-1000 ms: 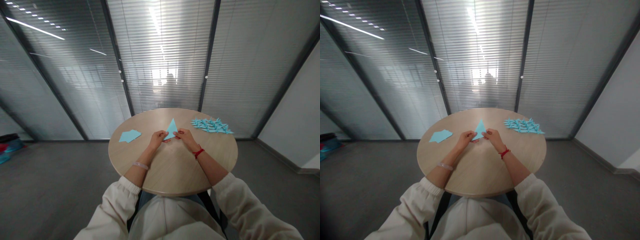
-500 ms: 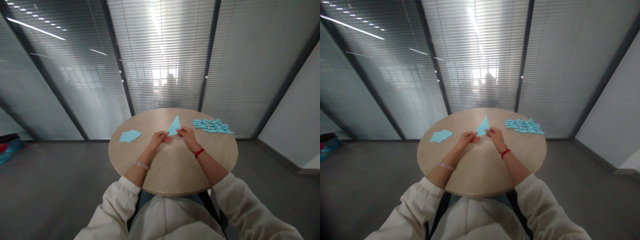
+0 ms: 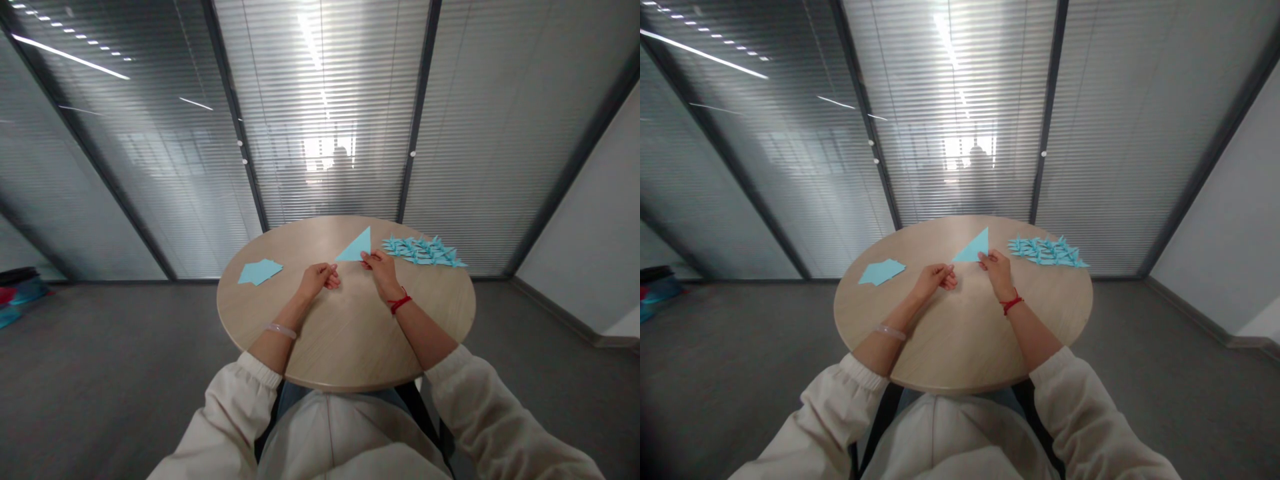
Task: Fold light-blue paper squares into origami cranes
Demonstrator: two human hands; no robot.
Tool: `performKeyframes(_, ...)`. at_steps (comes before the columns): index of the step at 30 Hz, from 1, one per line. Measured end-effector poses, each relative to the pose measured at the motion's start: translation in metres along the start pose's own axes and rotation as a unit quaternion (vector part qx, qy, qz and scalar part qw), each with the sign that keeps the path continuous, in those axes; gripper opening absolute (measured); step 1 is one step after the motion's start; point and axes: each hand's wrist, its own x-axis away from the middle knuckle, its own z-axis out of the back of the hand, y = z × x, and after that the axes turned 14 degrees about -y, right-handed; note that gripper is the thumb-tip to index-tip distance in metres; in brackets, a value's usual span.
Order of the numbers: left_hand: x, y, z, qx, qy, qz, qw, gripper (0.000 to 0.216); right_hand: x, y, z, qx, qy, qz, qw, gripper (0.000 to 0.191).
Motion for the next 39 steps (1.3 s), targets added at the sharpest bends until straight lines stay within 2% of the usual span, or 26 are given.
performKeyframes(2,0.000,0.000,0.000,0.001,0.020,0.003,1.000,0.050,-0.001,0.001,0.001,-0.006,0.005,-0.004,1.000,0.047)
performKeyframes(4,-0.001,0.001,0.001,-0.001,0.039,0.005,0.999,0.053,0.000,0.000,0.001,-0.011,-0.017,-0.012,1.000,0.046)
performKeyframes(9,-0.004,0.002,0.002,-0.085,0.053,-0.036,0.994,0.052,0.006,-0.002,-0.007,0.004,-0.162,-0.054,0.985,0.043)
performKeyframes(12,-0.005,0.000,0.004,-0.136,0.059,-0.043,0.988,0.048,0.008,-0.003,-0.009,0.025,-0.198,-0.055,0.978,0.041)
performKeyframes(17,-0.005,-0.001,0.005,-0.123,0.056,-0.031,0.990,0.048,0.009,-0.007,-0.009,0.021,-0.194,-0.055,0.979,0.042)
performKeyframes(23,-0.006,-0.001,0.005,-0.124,0.074,-0.024,0.989,0.048,0.010,-0.004,-0.009,0.050,-0.247,-0.056,0.966,0.039)
performKeyframes(26,-0.006,0.001,0.004,-0.112,0.069,-0.020,0.991,0.047,0.009,-0.002,-0.009,0.059,-0.231,-0.052,0.970,0.039)
performKeyframes(30,-0.002,0.005,-0.001,-0.089,0.014,-0.012,0.996,0.044,0.008,-0.004,-0.008,0.047,-0.178,-0.045,0.982,0.037)
performKeyframes(35,0.001,0.007,-0.008,-0.070,-0.060,0.030,0.995,0.039,0.007,-0.006,-0.008,0.026,-0.163,-0.031,0.986,0.037)
performKeyframes(37,0.001,0.007,-0.007,-0.073,-0.047,0.029,0.996,0.040,0.008,-0.006,-0.009,0.010,-0.167,-0.029,0.986,0.039)
performKeyframes(39,0.000,0.008,-0.005,-0.085,-0.006,0.013,0.996,0.041,0.008,-0.006,-0.011,-0.004,-0.176,-0.030,0.984,0.042)
